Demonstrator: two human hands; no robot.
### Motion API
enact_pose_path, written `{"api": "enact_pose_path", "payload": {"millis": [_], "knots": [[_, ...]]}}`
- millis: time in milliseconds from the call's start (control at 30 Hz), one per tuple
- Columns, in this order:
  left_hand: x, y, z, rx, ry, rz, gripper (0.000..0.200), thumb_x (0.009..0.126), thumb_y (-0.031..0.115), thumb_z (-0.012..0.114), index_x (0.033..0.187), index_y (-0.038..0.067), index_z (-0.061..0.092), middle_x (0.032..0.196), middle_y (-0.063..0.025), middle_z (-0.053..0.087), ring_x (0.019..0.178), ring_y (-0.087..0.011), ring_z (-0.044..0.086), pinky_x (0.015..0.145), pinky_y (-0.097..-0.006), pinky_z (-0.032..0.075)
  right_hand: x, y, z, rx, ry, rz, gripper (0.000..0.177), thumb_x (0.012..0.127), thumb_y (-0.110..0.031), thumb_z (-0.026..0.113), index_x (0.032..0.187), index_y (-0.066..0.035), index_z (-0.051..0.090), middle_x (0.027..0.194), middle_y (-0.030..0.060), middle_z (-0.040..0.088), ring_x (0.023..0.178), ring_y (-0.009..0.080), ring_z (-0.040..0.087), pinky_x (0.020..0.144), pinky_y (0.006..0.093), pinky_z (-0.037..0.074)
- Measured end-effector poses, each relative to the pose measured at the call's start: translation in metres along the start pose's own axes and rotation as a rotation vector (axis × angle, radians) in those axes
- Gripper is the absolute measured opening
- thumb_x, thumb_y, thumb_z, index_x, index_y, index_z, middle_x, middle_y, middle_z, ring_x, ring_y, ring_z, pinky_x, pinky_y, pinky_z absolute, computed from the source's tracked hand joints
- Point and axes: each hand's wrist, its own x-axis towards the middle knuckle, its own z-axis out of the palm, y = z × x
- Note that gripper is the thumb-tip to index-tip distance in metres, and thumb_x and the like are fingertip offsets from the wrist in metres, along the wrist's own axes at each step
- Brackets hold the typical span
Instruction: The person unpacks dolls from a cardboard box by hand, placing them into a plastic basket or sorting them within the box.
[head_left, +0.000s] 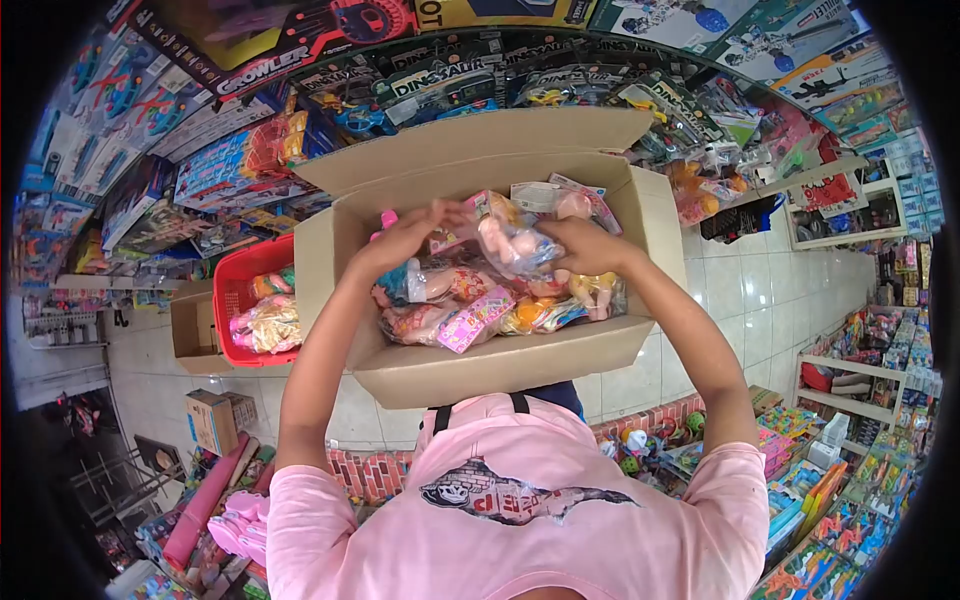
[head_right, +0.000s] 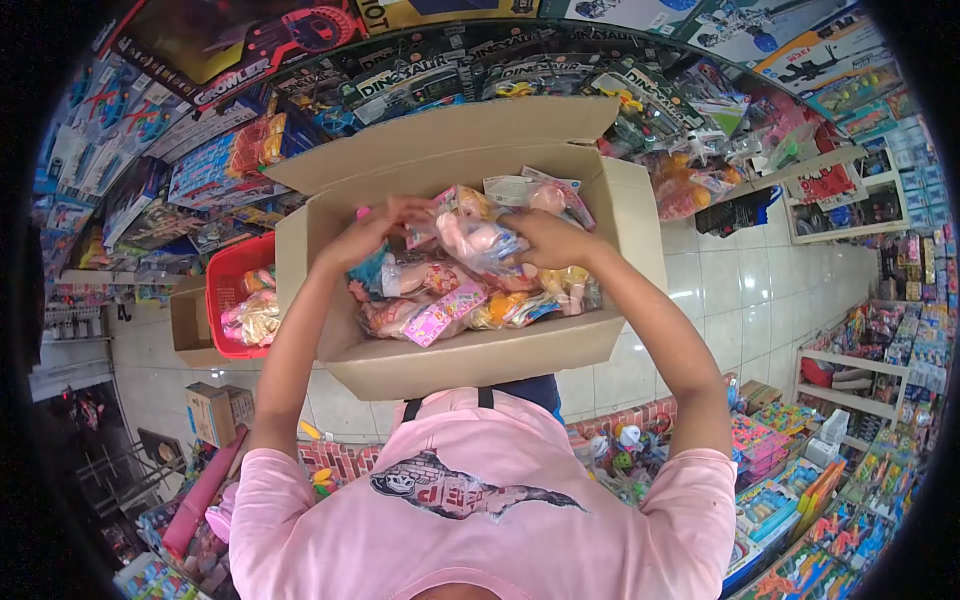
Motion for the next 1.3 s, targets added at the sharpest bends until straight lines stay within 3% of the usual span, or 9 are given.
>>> {"api": "enact_pose_path", "payload": {"millis": [167,300,500,633,833,967,1033,1100,1300], "knots": [[-0.027,0.020,0.007,-0.029,0.177,0.282,0.067,0.095,0.046,0.058,0.144,0.005,0.039,0.138,-0.0099,0.050,0.129,-0.0186,0.046,0.110,-0.0350,0.034,-0.001,-0.057,-0.060,0.170,0.178,-0.081,0.066,0.080,-0.027,0.075,0.133,0.004,0.050,0.121,0.0227,0.062,0.111,0.0335,0.061,0.097,0.0404,0.045],[-0.047,0.026,0.025,-0.044,0.287,0.357,0.089,0.078,0.026,0.081,0.147,0.002,0.031,0.142,-0.0107,0.047,0.133,-0.0216,0.043,0.111,-0.0384,0.032,0.034,-0.096,-0.074,0.794,0.248,-0.153,0.062,0.087,-0.029,0.073,0.135,0.002,0.048,0.123,0.0107,0.062,0.111,0.0174,0.056,0.101,0.0342,0.042],[-0.105,0.023,0.035,-0.082,0.743,0.003,0.057,0.083,0.029,0.078,0.125,-0.002,0.055,0.114,-0.0085,0.065,0.104,-0.0161,0.060,0.095,-0.0312,0.047,0.112,-0.120,-0.052,1.003,0.209,-0.250,0.072,0.093,-0.039,0.066,0.144,0.001,0.035,0.130,0.0087,0.057,0.118,0.0168,0.053,0.103,0.0335,0.043],[-0.150,0.017,0.042,-0.300,0.977,0.212,0.048,0.091,0.024,0.069,0.128,-0.002,0.054,0.117,-0.0084,0.064,0.108,-0.0157,0.059,0.096,-0.0324,0.045,0.133,-0.119,-0.029,0.969,-0.054,-0.292,0.083,0.090,-0.057,0.062,0.148,-0.004,0.034,0.138,0.0115,0.051,0.123,0.0213,0.051,0.101,0.0390,0.044],[-0.213,0.002,0.067,-0.418,1.259,0.274,0.044,0.095,0.021,0.062,0.131,-0.002,0.051,0.126,-0.0087,0.060,0.113,-0.0165,0.057,0.100,-0.0327,0.043,0.174,-0.041,0.085,-0.299,-0.791,0.236,0.086,0.078,-0.050,0.072,0.140,0.002,0.043,0.134,0.0233,0.055,0.116,0.0334,0.059,0.094,0.0420,0.049],[-0.228,-0.006,0.094,-0.541,1.416,0.354,0.046,0.095,0.022,0.062,0.133,-0.002,0.049,0.127,-0.0092,0.059,0.117,-0.0171,0.056,0.102,-0.0336,0.042,0.142,0.004,0.167,-0.383,-0.448,0.155,0.101,0.072,-0.059,0.073,0.141,0.007,0.038,0.138,0.0286,0.051,0.124,0.0361,0.054,0.103,0.0405,0.044],[-0.229,-0.011,0.111,-0.633,1.512,0.369,0.046,0.095,0.024,0.061,0.133,-0.001,0.049,0.127,-0.0094,0.059,0.118,-0.0178,0.056,0.103,-0.0344,0.042,0.140,0.020,0.180,0.036,-0.296,0.302,0.108,0.070,-0.053,0.078,0.147,0.005,0.031,0.146,0.0273,0.042,0.134,0.0372,0.043,0.108,0.0387,0.039],[-0.232,-0.015,0.131,-0.649,1.576,0.389,0.046,0.096,0.024,0.061,0.132,-0.001,0.049,0.128,-0.0096,0.058,0.118,-0.0181,0.055,0.103,-0.0346,0.042,0.136,0.026,0.174,0.012,-0.264,0.157,0.108,0.070,-0.053,0.079,0.147,0.006,0.029,0.147,0.0282,0.039,0.136,0.0381,0.040,0.109,0.0392,0.039],[-0.238,-0.018,0.207,-0.685,1.778,0.460,0.046,0.095,0.026,0.061,0.131,-0.001,0.051,0.128,-0.0099,0.058,0.118,-0.0185,0.056,0.102,-0.0348,0.043,0.131,0.012,0.126,-0.101,-0.253,-0.033,0.083,0.073,-0.040,0.079,0.138,0.001,0.046,0.135,0.0258,0.052,0.125,0.0413,0.048,0.107,0.0444,0.038]]}}
